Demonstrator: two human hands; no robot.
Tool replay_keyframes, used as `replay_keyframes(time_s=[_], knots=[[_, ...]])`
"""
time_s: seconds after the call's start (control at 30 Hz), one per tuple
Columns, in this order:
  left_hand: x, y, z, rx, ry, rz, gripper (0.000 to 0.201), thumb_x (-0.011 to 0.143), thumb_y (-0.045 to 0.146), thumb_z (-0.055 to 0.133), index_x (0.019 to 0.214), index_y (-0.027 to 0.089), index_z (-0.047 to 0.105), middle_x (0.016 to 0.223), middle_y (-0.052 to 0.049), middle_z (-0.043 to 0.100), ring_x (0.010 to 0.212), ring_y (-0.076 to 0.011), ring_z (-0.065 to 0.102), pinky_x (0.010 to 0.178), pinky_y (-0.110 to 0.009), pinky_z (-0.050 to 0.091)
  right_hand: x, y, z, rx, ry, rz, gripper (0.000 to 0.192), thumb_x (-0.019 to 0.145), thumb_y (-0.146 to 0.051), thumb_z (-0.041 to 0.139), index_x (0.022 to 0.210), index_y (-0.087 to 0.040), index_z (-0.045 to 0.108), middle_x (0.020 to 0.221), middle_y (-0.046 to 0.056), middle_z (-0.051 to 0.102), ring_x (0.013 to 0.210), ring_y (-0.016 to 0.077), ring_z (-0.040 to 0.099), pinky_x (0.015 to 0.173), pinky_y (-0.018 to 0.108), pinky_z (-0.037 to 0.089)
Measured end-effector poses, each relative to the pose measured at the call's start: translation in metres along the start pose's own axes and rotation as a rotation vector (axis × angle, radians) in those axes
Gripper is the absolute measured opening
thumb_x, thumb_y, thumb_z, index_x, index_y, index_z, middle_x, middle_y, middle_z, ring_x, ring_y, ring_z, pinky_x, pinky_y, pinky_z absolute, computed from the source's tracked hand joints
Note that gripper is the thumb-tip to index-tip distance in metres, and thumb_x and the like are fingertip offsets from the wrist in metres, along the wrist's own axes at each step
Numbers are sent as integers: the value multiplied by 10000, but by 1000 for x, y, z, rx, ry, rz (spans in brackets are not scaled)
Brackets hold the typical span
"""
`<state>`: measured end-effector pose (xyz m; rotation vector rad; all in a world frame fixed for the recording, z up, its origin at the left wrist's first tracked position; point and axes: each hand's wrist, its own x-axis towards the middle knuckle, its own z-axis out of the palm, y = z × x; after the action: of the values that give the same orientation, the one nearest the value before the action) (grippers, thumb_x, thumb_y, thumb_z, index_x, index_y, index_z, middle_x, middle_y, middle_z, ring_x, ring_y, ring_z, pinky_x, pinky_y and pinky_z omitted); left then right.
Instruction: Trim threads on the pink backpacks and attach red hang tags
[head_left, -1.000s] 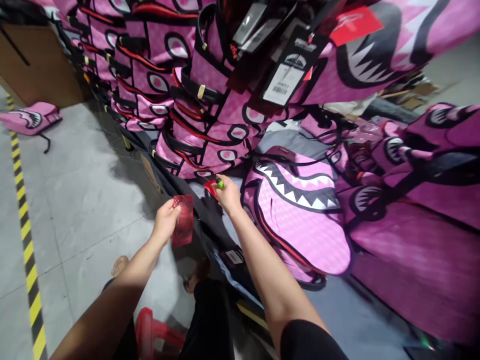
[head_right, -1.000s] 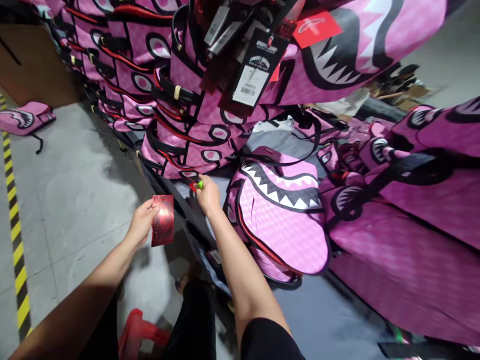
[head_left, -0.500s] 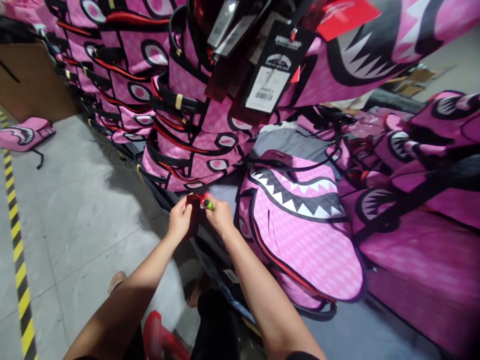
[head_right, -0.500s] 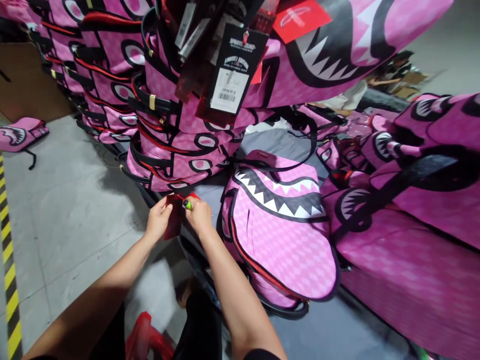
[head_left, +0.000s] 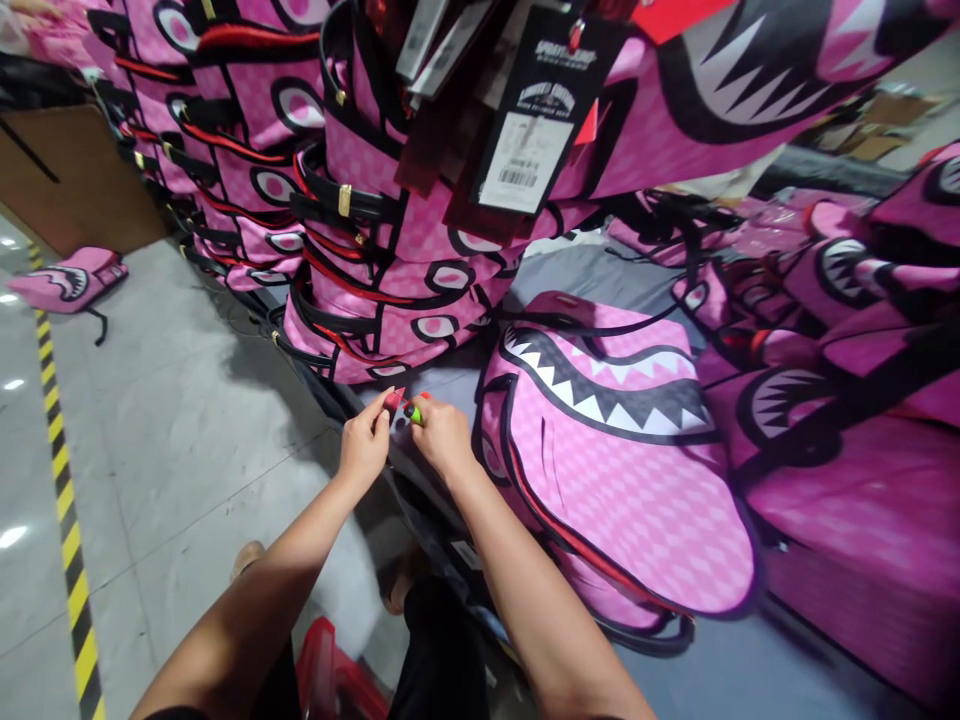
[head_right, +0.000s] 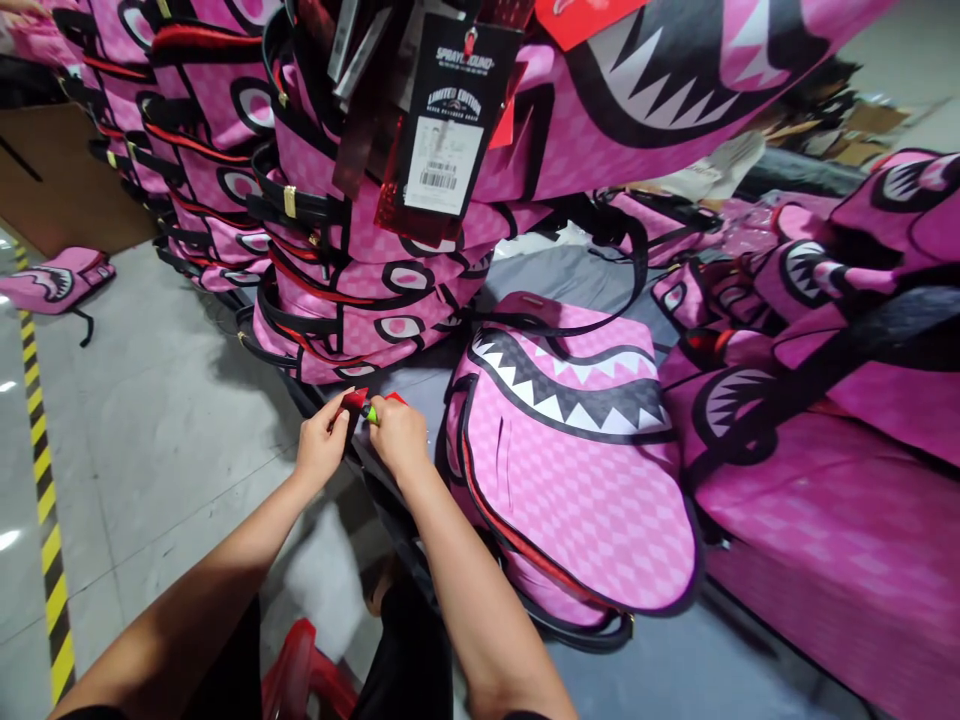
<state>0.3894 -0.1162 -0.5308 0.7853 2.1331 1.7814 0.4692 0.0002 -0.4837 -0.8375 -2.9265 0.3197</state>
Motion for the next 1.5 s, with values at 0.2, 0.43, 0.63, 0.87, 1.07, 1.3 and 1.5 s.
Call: replay_keyframes(time_s=[0.2,0.43,0.63,0.87,1.07,1.3,1.5], knots=[[-1,-3,4,-42,1,4,403,895,286,542,1275,230,663,1216,-51,717,1064,-212,683,991,-335,495,-7,1,-4,-31,2,5,228,885,-191,526,1046,-247,678,990,55,742,853,212,682,654,272,354],[-1,-12,9,-156,-3,-28,418,898,285,509,1275,160,640,1281,-91,682,1178,-211,647,1066,-365,474,-11,1,-6,-23,9,11,213,894,-191,511,1002,-248,686,951,48,747,841,200,681,647,263,347],[-1,-10,9,-135,-10,-25,421,908,289,505,1287,162,635,1296,-95,674,1166,-213,650,1062,-368,473,-12,4,-4,0,10,18,228,869,-164,503,974,-248,687,932,49,749,836,204,681,644,270,334],[-10,-2,3,8,-46,20,395,879,281,579,1261,273,677,1130,-44,749,967,-215,705,971,-339,499,-13,5,-4,63,-6,16,242,851,-154,510,994,-219,694,944,88,744,838,227,678,637,276,318],[-17,9,2,108,-106,107,469,861,346,626,1327,294,625,1210,-60,721,1053,-242,692,998,-356,482,-13,3,-3,224,12,72,242,867,-147,470,948,-218,687,822,38,729,749,167,645,608,232,323],[10,26,1,-82,-94,51,439,854,462,595,1161,150,631,912,-72,751,715,-165,697,674,-271,539,-13,6,5,396,53,87,275,844,-119,493,986,-227,701,844,-9,739,822,147,677,683,188,422],[25,46,0,214,-112,221,183,790,354,657,815,184,718,741,9,699,654,-116,596,671,-223,440,-37,-7,6,553,345,133,543,868,-135,505,1407,-202,522,1436,31,550,1301,157,528,1058,229,425]])
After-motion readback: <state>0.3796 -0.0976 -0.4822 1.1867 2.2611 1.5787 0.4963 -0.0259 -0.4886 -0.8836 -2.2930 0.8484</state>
